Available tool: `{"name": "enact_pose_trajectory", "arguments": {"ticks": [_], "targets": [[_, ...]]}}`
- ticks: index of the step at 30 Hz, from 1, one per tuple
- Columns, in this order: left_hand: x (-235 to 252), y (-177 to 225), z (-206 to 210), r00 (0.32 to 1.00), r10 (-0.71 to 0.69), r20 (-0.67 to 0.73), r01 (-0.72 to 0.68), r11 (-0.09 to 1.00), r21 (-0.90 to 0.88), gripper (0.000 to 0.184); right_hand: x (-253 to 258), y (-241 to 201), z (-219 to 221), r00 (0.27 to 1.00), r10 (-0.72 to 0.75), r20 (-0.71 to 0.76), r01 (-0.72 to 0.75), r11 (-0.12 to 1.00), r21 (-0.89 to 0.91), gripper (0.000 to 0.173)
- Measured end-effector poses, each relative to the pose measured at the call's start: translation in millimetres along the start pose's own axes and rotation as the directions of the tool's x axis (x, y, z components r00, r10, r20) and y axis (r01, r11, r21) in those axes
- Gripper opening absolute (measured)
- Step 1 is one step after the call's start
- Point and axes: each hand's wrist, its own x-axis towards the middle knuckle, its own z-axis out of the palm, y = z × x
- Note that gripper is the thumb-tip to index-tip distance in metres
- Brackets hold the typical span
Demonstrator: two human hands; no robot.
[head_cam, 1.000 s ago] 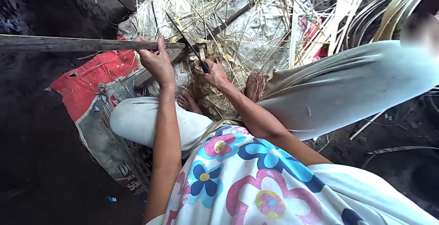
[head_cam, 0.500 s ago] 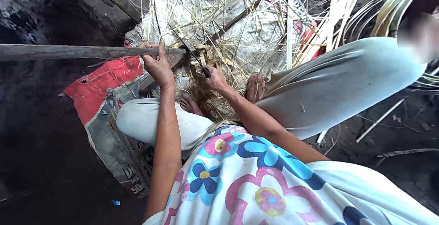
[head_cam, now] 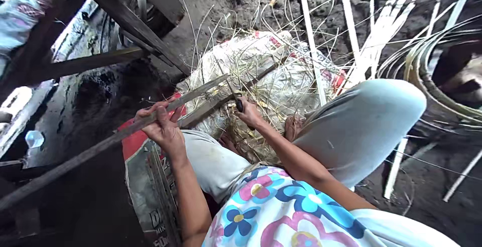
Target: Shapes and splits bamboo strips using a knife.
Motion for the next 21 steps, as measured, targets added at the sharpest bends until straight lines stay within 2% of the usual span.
{"name": "enact_pose_trajectory", "arguments": {"ticks": [2,3,4,5,7,9,10,12,13,16,19,21], "targets": [[-1,2,1,0.999,0.02,-0.03,-0.021,1.0,-0.024,0.018,-2,-7,-1,0.997,-0.071,-0.016,0.07,0.997,-0.025,0.074],[-3,4,1,0.999,0.024,-0.031,-0.025,0.999,-0.021,0.018,-7,-13,-4,0.989,-0.131,-0.07,0.13,0.991,-0.021,0.075],[-4,6,1,0.999,0.028,-0.03,-0.028,1.0,-0.009,0.017,-14,-23,-8,0.959,-0.219,-0.182,0.219,0.976,-0.02,0.07],[-5,8,1,0.999,0.032,-0.023,-0.032,0.999,0.005,0.017,-24,-37,-13,0.891,-0.317,-0.324,0.321,0.946,-0.044,0.064],[-6,13,2,0.999,0.035,-0.006,-0.035,0.999,0.038,0.016,-40,-74,-31,0.662,-0.552,-0.506,0.526,0.824,-0.21,0.06],[-5,21,9,0.998,0.034,0.044,-0.037,0.997,0.07,0.02,-57,-109,-52,0.461,-0.747,-0.479,0.626,0.656,-0.421,0.058],[-4,27,14,0.995,0.03,0.093,-0.037,0.996,0.079,0.022,-66,-124,-62,0.394,-0.811,-0.434,0.647,0.579,-0.496,0.053],[1,38,30,0.972,0.015,0.235,-0.036,0.996,0.086,0.026,-80,-139,-79,0.302,-0.869,-0.393,0.668,0.487,-0.563,0.035],[5,44,41,0.948,0.0,0.318,-0.03,0.995,0.09,0.03,-85,-138,-90,0.29,-0.87,-0.399,0.69,0.479,-0.543,0.029],[15,58,82,0.846,-0.054,0.53,0.006,0.996,0.091,0.045,-108,-129,-130,0.363,-0.821,-0.44,0.692,0.554,-0.462,0.02],[13,67,133,0.777,-0.052,0.628,0.041,0.999,0.032,0.035,-127,-116,-159,0.419,-0.762,-0.494,0.59,0.642,-0.489,0.017],[11,69,170,0.715,-0.033,0.699,-0.04,0.995,0.088,0.034,-131,-100,-169,0.47,-0.715,-0.517,0.554,0.695,-0.459,0.02]]}}
